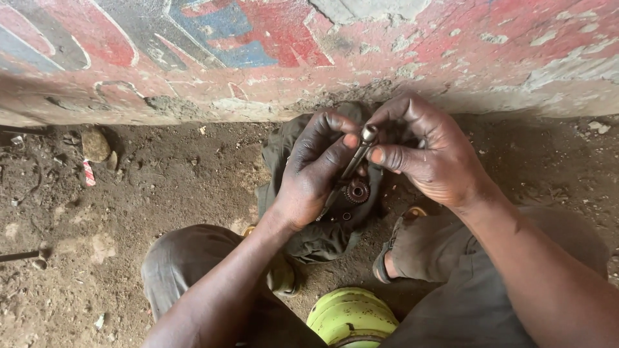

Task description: Reassembling a motorcycle gearbox shaft by sliding gears and spacers onto it in sequence.

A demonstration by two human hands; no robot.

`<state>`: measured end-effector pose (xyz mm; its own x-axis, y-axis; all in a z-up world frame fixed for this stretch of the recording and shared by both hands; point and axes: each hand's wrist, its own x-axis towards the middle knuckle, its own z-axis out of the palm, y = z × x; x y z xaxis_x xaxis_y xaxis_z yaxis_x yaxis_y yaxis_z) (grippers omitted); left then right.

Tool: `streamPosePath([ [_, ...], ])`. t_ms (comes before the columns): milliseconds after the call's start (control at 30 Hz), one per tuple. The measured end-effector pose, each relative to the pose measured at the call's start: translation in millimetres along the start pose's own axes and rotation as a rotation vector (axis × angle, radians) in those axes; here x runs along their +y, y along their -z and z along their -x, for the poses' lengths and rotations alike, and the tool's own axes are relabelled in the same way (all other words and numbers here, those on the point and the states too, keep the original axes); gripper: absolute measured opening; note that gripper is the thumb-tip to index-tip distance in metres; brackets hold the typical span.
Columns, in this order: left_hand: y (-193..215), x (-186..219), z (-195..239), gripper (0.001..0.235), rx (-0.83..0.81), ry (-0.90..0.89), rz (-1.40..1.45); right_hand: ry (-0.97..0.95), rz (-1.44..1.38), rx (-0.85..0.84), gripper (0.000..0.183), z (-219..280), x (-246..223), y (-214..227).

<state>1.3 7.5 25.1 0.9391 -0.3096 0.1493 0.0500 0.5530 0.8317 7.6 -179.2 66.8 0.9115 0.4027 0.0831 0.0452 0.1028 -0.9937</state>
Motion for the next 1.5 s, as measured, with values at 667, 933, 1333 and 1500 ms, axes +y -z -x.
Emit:
streamPosePath([
  [667, 5.4, 7.2, 1.0, 0.016, 0.085, 0.035, -0.114, -0.101, 0.008, 0.027, 0.016, 0.7, 5.7, 3.6],
  [933, 14.3, -1.6, 2.5, 0.011, 0.085, 0.129, 0.178, 0.152, 0.125, -0.067, 0.009, 5.9, -8.8, 21.5],
  [1333, -1.5, 15.0, 11.5, 0.018, 0.11, 0.414, 0.386, 0.262, 0.333, 0.061, 0.009, 12.6, -4.2, 25.5],
  [1500, -4.9, 15.3, 13.1, 0.019, 0.107, 0.442, 0.403, 0.27, 0.334, 0.041, 0.006, 11.1, -3.0, 24.2],
])
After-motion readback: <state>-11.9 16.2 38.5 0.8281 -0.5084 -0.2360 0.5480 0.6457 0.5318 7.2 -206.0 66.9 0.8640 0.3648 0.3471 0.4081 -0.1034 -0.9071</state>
